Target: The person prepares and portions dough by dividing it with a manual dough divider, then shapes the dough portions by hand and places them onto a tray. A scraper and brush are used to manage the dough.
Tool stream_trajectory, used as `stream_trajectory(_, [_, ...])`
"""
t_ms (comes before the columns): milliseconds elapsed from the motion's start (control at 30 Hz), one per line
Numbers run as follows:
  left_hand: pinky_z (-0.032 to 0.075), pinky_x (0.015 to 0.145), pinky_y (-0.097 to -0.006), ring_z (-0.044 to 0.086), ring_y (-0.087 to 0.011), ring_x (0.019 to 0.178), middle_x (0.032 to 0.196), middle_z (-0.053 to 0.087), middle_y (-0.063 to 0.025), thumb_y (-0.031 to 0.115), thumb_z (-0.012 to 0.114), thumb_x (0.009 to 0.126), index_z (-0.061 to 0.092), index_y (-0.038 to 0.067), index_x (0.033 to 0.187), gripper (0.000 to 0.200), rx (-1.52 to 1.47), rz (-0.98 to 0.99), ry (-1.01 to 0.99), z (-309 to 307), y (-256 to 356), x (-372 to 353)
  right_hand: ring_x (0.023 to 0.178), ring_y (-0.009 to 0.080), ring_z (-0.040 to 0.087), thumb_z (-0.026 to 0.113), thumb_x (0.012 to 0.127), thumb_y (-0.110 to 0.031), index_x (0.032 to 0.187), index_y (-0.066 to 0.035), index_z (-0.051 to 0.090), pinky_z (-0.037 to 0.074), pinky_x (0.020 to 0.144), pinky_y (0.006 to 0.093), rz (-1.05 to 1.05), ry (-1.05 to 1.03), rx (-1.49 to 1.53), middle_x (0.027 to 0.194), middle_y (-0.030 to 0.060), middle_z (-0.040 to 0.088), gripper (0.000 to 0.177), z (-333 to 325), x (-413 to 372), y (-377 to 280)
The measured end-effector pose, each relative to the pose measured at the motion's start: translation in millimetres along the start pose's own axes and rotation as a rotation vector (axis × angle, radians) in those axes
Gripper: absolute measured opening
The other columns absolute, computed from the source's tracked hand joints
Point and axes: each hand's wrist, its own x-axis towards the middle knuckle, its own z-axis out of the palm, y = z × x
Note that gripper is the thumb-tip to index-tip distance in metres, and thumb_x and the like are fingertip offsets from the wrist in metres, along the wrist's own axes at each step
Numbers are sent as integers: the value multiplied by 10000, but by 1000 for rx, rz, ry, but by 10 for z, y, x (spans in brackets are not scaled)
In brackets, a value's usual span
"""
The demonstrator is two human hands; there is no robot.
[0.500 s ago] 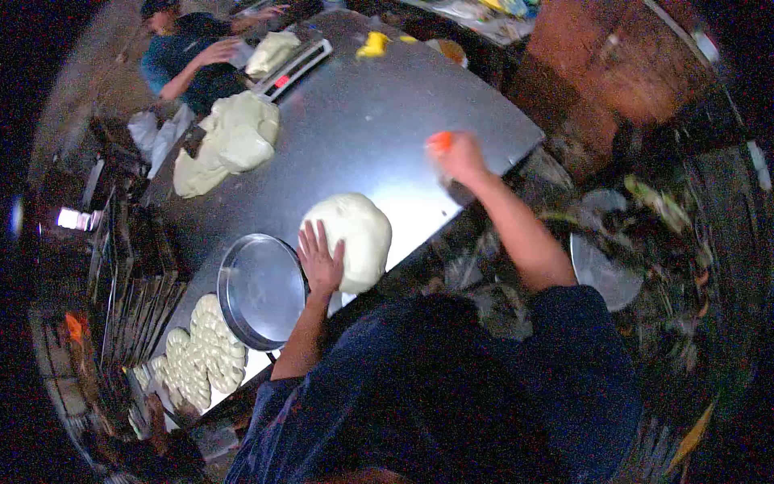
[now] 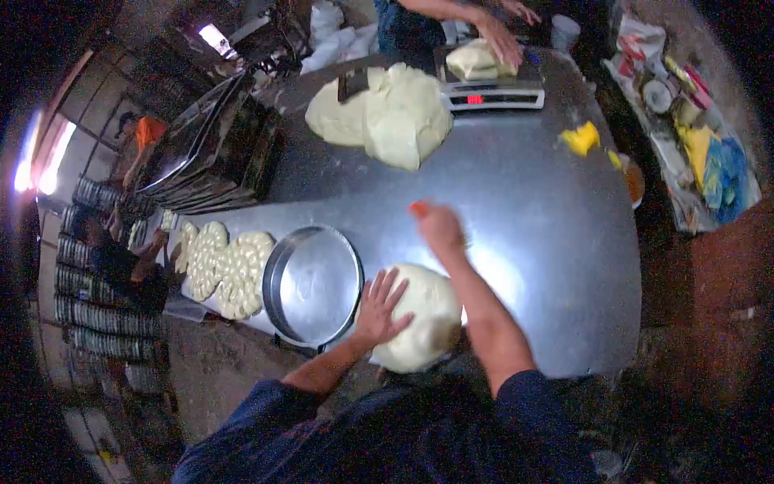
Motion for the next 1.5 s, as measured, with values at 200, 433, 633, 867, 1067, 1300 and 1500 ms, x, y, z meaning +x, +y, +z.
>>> stream_trajectory(200, [211, 1120, -601, 258, -411, 1421, 1552, 290, -161, 545, 658, 808, 391, 176, 1477, 810, -15, -33, 57, 41, 15, 39, 889, 383, 649, 614, 810, -298, 968, -181, 672, 525, 724, 499, -322, -304, -122, 869, 197, 660, 204, 410, -321, -370])
stream_trajectory(433, [168, 1131, -627, 189, -400, 1453, 1588, 224, -118, 638, 612, 816, 337, 251, 1505, 837, -107, -61, 63, -3, -52, 44, 1023, 318, 673, 699, 823, -63, 1034, -41, 702, 524, 888, 380, -268, 145, 272, 1110, 188, 684, 212, -540, -1081, 162])
stream_trajectory(633, [90, 1122, -684, -14, -445, 1472, 1619, -23, -162, 721, 539, 823, 94, 297, 1563, 962, -102, -63, -190, 53, -152, 61, 1085, 366, 630, 648, 865, -84, 1018, -67, 695, 525, 871, 412, -79, 328, -234, 1247, 172, 619, 161, -1290, -1977, 455])
stream_trajectory(867, [189, 1130, -630, 176, -419, 1443, 1544, 299, -172, 504, 623, 871, 585, 182, 1345, 574, -937, -7, -595, 230, -707, 670, 1322, 416, 417, 643, 754, 6, 1236, -38, 610, 341, 1080, 529, -34, -79, -611, 1441, 193, 446, 485, -1037, -2715, 479])
stream_trajectory(1067, [152, 1173, -551, 187, -373, 1459, 1574, 235, -169, 407, 440, 976, 410, 39, 1442, 594, 16, 125, 210, 88, 55, -407, 1368, 430, 356, 539, 873, -40, 1381, -53, 497, 287, 1115, 538, -161, 49, -329, 1499, 181, 387, 510, -368, -2020, -522])
stream_trajectory(1300, [83, 1195, -532, 44, -350, 1493, 1617, 91, -152, 521, 342, 991, 179, 67, 1540, 732, -17, 43, 57, 118, -20, -628, 1476, 400, 97, 445, 964, -333, 1548, -184, 222, 83, 1142, 648, -54, -288, -624, 1619, 119, 119, 643, 156, -1764, -381])
stream_trajectory(1500, [60, 1161, -616, -116, -413, 1473, 1622, -109, -137, 624, 462, 900, -56, 121, 1558, 977, -24, -92, -429, -137, 58, -101, 1476, 433, 26, 486, 931, -389, 1556, -218, 191, 32, 1108, 709, -106, -358, -599, 1626, 124, 80, 712, 22, -1267, -232])
